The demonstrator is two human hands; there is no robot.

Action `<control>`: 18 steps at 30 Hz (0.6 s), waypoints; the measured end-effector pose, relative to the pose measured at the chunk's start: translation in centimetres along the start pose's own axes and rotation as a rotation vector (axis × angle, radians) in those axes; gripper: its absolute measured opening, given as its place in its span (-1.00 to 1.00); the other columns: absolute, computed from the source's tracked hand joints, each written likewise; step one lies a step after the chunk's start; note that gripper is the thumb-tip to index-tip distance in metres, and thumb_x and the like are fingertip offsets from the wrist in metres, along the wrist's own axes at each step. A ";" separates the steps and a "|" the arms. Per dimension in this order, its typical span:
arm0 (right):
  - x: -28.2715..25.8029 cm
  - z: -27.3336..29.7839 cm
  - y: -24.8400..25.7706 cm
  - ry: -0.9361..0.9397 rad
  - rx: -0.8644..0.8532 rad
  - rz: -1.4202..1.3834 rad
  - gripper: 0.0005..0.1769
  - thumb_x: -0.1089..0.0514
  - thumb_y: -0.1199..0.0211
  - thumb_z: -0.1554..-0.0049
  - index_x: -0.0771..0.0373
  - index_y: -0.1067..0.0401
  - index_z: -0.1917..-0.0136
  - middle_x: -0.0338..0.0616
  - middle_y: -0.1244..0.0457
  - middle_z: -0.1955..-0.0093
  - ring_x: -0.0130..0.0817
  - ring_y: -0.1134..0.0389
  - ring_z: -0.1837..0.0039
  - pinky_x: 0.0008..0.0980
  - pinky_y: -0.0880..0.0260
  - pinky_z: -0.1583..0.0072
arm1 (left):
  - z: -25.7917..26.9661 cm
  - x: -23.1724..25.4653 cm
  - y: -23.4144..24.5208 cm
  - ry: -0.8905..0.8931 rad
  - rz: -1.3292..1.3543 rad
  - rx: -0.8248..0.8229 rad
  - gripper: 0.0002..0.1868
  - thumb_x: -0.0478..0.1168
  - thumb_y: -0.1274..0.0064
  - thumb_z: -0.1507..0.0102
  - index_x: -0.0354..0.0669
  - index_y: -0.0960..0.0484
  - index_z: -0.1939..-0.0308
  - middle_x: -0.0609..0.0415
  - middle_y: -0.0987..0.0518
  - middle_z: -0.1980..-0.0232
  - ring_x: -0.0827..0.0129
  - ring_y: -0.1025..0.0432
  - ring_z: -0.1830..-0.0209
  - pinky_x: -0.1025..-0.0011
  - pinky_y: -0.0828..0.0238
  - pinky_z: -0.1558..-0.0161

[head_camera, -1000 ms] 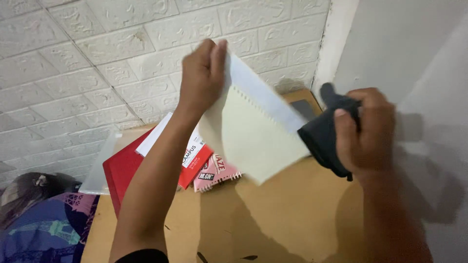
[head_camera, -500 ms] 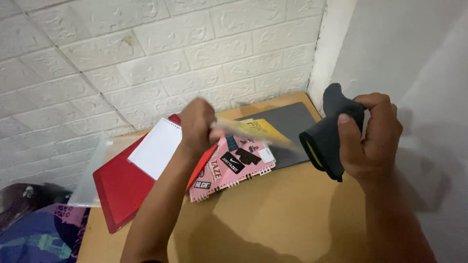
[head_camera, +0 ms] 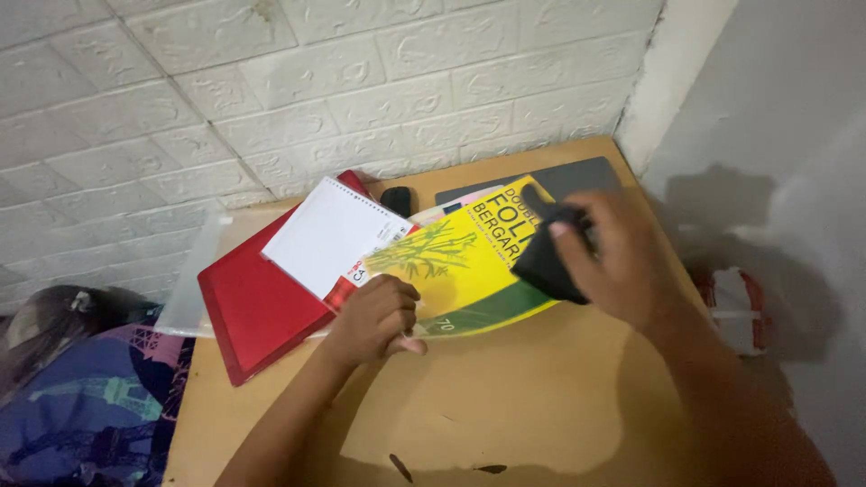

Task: Wiping and organizing notebooks, clipboards, and papers into a folder on a desk.

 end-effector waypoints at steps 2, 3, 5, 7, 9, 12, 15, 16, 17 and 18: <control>-0.7 -0.2 -1.7 -0.068 -0.097 -0.017 -0.70 0.15 -0.28 -0.23 0.32 -0.40 -0.19 0.07 -0.34 -0.05 -0.09 -0.40 -0.03 -0.15 -0.40 -0.03 | 0.3 0.8 0.4 0.005 0.005 0.005 -0.51 0.19 -0.18 -0.27 -0.13 -0.40 0.22 0.04 -0.49 0.15 0.10 -0.51 0.01 0.14 -0.47 -0.04; -1.0 -0.1 -2.7 -0.137 -0.193 -0.032 -0.67 0.14 -0.27 -0.22 0.33 -0.41 -0.19 0.07 -0.34 -0.07 -0.09 -0.41 0.00 -0.16 -0.42 0.04 | 0.5 1.3 0.5 0.008 0.012 0.011 -0.50 0.17 -0.20 -0.27 -0.19 -0.44 0.16 0.01 -0.50 0.11 0.08 -0.49 -0.01 0.13 -0.46 -0.06; 0.2 0.3 -3.3 -0.044 -0.133 -0.025 -0.69 0.14 -0.27 -0.25 0.33 -0.41 -0.21 0.07 -0.34 -0.09 -0.05 -0.41 -0.07 -0.15 -0.42 -0.03 | 0.9 2.3 0.7 0.025 -0.001 -0.023 -0.55 0.11 -0.23 -0.27 -0.17 -0.47 0.10 -0.01 -0.51 0.08 0.08 -0.50 0.00 0.14 -0.47 -0.06; 0.8 0.5 -3.2 0.050 -0.076 -0.017 -0.71 0.15 -0.26 -0.29 0.33 -0.41 -0.22 0.07 -0.35 -0.12 -0.01 -0.41 -0.15 -0.14 -0.43 -0.11 | 1.3 3.1 0.7 0.043 -0.012 -0.054 -0.58 0.04 -0.26 -0.26 -0.16 -0.50 0.04 -0.03 -0.51 0.05 0.08 -0.50 0.01 0.16 -0.47 -0.05; 1.5 0.2 -2.7 -0.189 -0.058 -0.050 -0.67 0.16 -0.26 -0.27 0.36 -0.38 -0.24 0.10 -0.33 -0.07 -0.16 -0.43 0.04 -0.26 -0.45 0.08 | 1.8 3.9 0.6 -0.041 -0.090 -0.047 -0.61 -0.15 -0.26 -0.24 0.00 -0.60 -0.14 0.02 -0.50 0.01 0.12 -0.47 0.01 0.21 -0.43 -0.03; 3.0 0.8 -2.4 -0.149 0.011 -0.088 -0.72 0.21 -0.24 -0.34 0.37 -0.34 -0.26 0.07 -0.33 -0.05 -0.20 -0.43 -0.02 -0.30 -0.45 0.01 | 2.3 4.6 0.5 -0.085 -0.171 -0.124 -0.53 -0.24 -0.24 -0.21 0.03 -0.66 -0.22 0.04 -0.50 -0.02 0.17 -0.46 -0.04 0.21 -0.42 -0.10; 3.5 1.1 -2.3 -0.140 0.041 -0.122 -0.76 0.25 -0.21 -0.38 0.37 -0.32 -0.26 0.04 -0.34 -0.07 -0.27 -0.45 -0.07 -0.32 -0.45 -0.11 | 2.6 4.4 0.5 0.007 -0.031 -0.133 -0.59 -0.19 -0.26 -0.20 -0.15 -0.64 -0.12 -0.02 -0.49 -0.01 0.10 -0.45 -0.12 0.12 -0.39 -0.16; 3.6 1.1 -2.2 -0.139 0.038 -0.123 -0.76 0.25 -0.21 -0.38 0.37 -0.32 -0.26 0.04 -0.34 -0.07 -0.27 -0.45 -0.07 -0.32 -0.45 -0.11 | 2.8 4.3 0.3 0.010 -0.031 -0.132 -0.59 -0.19 -0.26 -0.20 -0.15 -0.64 -0.12 -0.02 -0.49 -0.01 0.10 -0.45 -0.12 0.12 -0.39 -0.16; 3.7 1.2 -2.1 -0.111 0.086 -0.097 -0.76 0.26 -0.23 -0.39 0.40 -0.31 -0.26 0.06 -0.32 -0.07 -0.27 -0.43 -0.06 -0.32 -0.44 -0.11 | 3.0 4.3 0.0 -0.004 -0.024 -0.107 -0.59 -0.18 -0.27 -0.20 -0.15 -0.63 -0.12 0.00 -0.51 -0.06 0.13 -0.44 -0.14 0.10 -0.38 -0.20; 3.7 1.3 -2.0 -0.081 0.134 -0.072 -0.76 0.28 -0.24 -0.40 0.42 -0.30 -0.25 0.08 -0.31 -0.07 -0.26 -0.40 -0.05 -0.33 -0.43 -0.11 | 3.3 4.2 -0.2 -0.018 -0.017 -0.082 -0.60 -0.18 -0.27 -0.21 -0.16 -0.62 -0.11 0.03 -0.53 -0.10 0.15 -0.43 -0.17 0.09 -0.37 -0.24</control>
Point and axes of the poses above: each hand's wrist, its own z-axis away from the middle knuckle, its own y-axis out of the back of the hand, x = y × z, the point moved 2 cm from there along -z, towards the middle knuckle
